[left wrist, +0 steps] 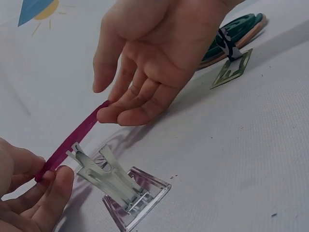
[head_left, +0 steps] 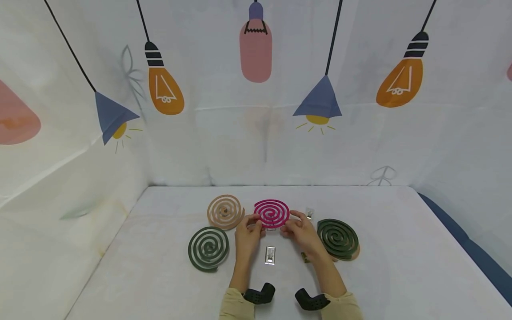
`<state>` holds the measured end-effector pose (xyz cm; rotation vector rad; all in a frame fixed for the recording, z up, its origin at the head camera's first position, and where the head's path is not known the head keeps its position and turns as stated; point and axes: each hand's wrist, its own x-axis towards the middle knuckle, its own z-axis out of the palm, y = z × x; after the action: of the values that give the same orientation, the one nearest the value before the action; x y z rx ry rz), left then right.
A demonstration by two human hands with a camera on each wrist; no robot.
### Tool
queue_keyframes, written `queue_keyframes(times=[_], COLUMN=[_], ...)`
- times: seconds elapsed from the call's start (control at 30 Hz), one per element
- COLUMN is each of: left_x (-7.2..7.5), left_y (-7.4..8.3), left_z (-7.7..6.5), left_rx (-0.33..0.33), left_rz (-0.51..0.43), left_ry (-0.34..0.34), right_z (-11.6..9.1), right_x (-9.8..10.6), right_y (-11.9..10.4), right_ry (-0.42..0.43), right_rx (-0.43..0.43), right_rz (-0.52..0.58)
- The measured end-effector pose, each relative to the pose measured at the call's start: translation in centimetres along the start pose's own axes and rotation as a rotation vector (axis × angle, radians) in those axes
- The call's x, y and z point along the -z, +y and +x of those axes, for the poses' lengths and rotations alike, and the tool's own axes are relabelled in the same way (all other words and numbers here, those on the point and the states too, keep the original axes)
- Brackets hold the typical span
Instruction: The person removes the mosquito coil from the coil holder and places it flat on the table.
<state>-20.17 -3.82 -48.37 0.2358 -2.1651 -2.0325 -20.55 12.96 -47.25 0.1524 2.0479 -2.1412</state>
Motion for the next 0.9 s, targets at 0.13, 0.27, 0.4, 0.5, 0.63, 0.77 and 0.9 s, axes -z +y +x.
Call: queue_keyframes(times=[0.13, 0.27, 0.4, 0.5, 0.63, 0.77, 0.9], left_x=[0.5, 0.7, 0.4, 0.2, 0.1, 0.1, 0.1], left_y=[1.9, 2.8, 1.0, 0.0, -0.5, -0.4, -0.2], left_z=[-0.8, -1.2, -0.3, 0.1, 0.1, -0.1, -0.1], left_rx=[0.018, 0.03, 0.019, 0.013, -0.009, -0.057, -0.006], left_rz=[-0.046, -0.072, -0.05, -0.032, -0.03, -0.029, -0.024], left_ry=[-0.03, -0.047, -0.041, -0.035, -0.025, -0.019, -0.022], right_z=[-0.1, -0.1, 0.1, 0.2, 0.2, 0.0, -0.1], right_x=[-0.2, -0.4, -0.5, -0.6, -0.6, -0.6, -0.6], right_y=[0.1, 0.1, 0.3, 0.5, 0.6, 0.5, 0.4], right_ry=[0.017, 0.03, 0.034, 0.039, 0.046, 0.044, 0.039], right_rx=[0.005, 0.011, 0.018, 0.02, 0.019, 0.019, 0.022], right_rz=[-0.037, -0.049, -0.046, -0.047, -0.052, -0.054, -0.056])
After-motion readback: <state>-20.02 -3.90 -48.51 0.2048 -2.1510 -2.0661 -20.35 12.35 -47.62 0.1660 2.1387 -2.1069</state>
